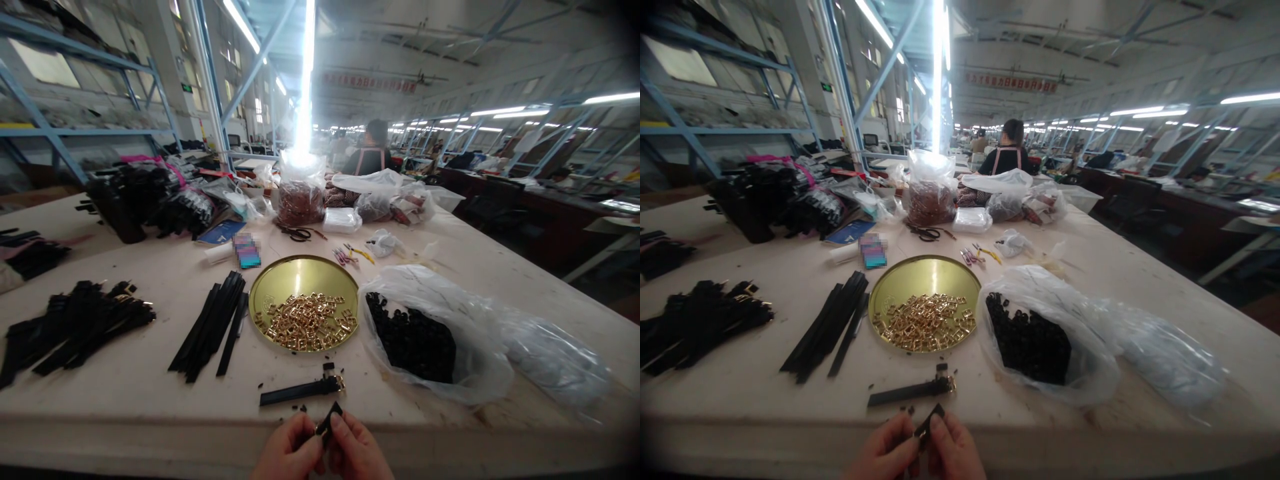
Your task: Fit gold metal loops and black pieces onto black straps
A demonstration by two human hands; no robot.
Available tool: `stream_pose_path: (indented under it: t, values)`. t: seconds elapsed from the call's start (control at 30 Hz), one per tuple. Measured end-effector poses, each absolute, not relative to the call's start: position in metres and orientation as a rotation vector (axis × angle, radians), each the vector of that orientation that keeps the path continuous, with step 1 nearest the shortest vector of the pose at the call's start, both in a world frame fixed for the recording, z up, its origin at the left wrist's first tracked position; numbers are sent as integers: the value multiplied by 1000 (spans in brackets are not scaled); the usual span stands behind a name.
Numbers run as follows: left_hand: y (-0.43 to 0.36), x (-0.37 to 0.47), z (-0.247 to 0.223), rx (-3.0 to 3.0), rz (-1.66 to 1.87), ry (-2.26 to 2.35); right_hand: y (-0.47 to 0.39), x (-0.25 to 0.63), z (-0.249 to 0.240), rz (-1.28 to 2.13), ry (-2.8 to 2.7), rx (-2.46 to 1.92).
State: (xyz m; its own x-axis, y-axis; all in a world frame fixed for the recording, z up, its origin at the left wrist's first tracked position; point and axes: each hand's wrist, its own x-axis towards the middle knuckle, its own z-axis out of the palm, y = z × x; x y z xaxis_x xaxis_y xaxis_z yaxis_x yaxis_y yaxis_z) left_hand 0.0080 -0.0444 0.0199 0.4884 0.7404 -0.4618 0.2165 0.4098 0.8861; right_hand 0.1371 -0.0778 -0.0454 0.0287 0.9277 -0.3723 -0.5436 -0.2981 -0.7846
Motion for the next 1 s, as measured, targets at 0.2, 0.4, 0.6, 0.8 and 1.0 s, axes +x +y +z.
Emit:
stream_pose_path:
  t: [0.2, 0.4, 0.6, 0.8, 1.0]
  values:
    - [-45, 6, 17, 1340, 449, 1033, -83, 138, -28, 1511, -573, -1064]
    - [-44, 0, 21, 1455, 406, 1045, -81, 136, -19, 1403, -565, -1096]
    - [-44, 2, 25, 1405, 479, 1007, -81, 133, -32, 1535, -540, -980]
    - [-45, 4, 21, 1300, 481, 1078, -83, 130, -32, 1666, -369, -880]
    - [-45, 4, 22, 1270, 460, 1094, -81, 128, -20, 1672, -289, -851]
